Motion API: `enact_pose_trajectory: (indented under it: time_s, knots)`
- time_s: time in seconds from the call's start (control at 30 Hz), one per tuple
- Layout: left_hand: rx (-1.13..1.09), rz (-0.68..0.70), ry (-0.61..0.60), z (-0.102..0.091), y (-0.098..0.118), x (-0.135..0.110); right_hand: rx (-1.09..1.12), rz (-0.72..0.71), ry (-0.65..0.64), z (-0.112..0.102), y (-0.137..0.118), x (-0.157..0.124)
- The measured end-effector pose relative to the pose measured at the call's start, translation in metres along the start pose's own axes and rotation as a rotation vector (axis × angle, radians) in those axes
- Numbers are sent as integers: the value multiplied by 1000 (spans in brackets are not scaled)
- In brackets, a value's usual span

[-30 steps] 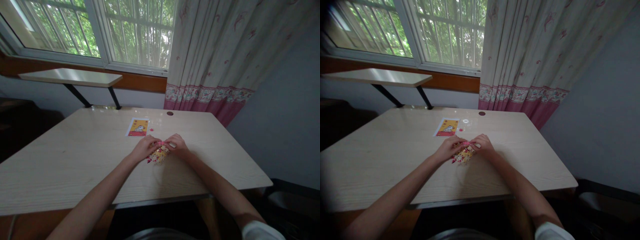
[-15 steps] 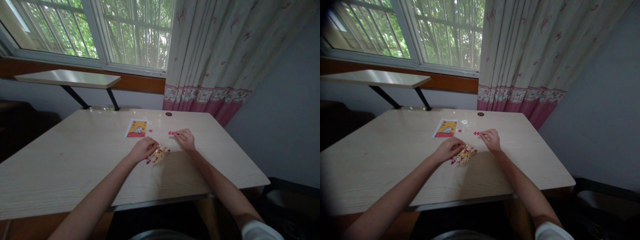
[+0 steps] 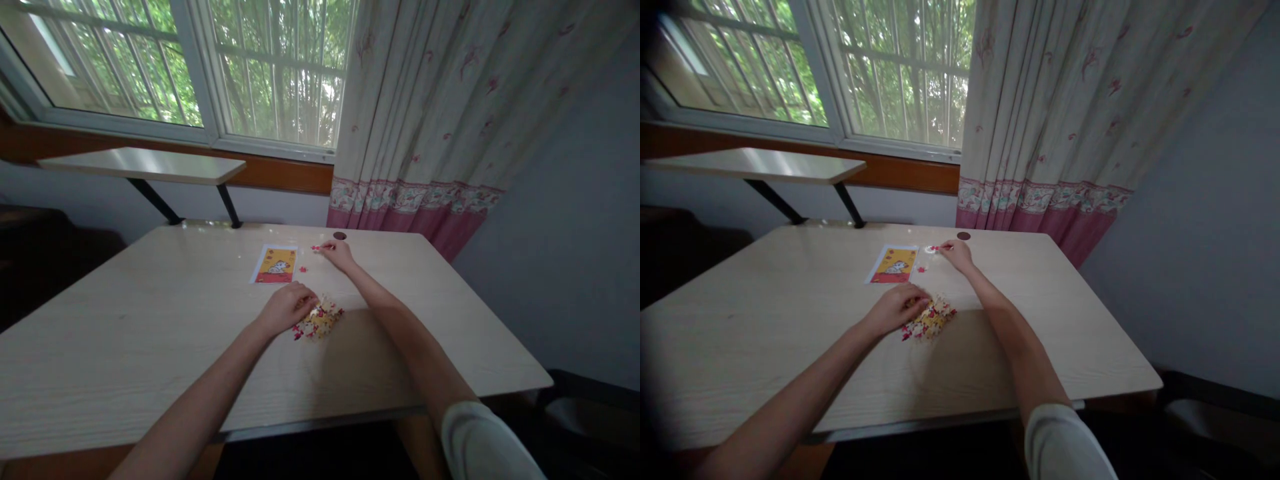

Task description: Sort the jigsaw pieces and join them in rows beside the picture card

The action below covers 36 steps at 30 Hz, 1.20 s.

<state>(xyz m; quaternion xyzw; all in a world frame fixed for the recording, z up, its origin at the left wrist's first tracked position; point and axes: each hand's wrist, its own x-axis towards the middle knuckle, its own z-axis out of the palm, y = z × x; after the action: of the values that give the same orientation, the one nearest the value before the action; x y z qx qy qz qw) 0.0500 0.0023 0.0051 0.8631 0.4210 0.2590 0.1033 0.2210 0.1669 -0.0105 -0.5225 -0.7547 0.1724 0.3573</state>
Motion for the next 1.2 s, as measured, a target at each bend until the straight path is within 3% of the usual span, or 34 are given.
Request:
enact_pose_trajectory:
  time_s: [0.13, 0.3, 0.93, 1.2]
  knots:
    - [-2, 9, 11, 0, 0, -1, -29, 51, -22, 25, 5, 22]
    - [11, 23, 14, 1, -1, -1, -87, 114, -56, 35, 7, 30]
    - [79, 26, -7, 0, 3, 0, -147, 146, -41, 39, -4, 27]
    - [116, -42, 6, -4, 2, -1, -38, 16, -97, 13, -10, 8]
